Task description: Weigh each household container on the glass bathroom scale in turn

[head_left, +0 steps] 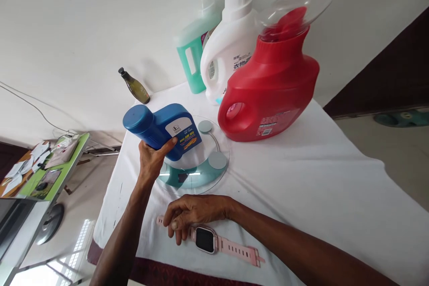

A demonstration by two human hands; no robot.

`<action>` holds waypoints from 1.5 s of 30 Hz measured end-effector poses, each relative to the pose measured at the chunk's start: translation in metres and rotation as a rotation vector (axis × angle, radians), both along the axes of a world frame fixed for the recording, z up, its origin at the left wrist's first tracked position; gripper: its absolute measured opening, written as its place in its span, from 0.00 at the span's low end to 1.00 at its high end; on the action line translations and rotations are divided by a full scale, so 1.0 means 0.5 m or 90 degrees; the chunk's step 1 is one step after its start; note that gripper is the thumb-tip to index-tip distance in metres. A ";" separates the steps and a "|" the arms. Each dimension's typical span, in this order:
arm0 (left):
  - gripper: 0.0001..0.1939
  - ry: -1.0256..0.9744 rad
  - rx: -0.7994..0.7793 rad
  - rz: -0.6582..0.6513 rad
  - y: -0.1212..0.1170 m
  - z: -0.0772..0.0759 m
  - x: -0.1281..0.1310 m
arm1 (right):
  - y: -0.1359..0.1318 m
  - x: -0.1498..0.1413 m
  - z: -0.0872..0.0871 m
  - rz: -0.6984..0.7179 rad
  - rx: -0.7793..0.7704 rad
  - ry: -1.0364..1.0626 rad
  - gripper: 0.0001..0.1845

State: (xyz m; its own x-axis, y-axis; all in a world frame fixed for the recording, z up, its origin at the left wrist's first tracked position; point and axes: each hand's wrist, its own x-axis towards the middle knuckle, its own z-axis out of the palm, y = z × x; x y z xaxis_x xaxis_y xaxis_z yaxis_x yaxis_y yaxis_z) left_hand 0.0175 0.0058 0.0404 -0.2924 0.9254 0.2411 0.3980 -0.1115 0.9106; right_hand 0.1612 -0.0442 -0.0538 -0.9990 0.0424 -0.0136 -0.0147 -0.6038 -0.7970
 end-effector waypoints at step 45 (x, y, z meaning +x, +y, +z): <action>0.26 -0.169 0.080 0.264 -0.013 -0.169 -0.190 | -0.011 -0.001 -0.014 -0.015 0.029 -0.049 0.34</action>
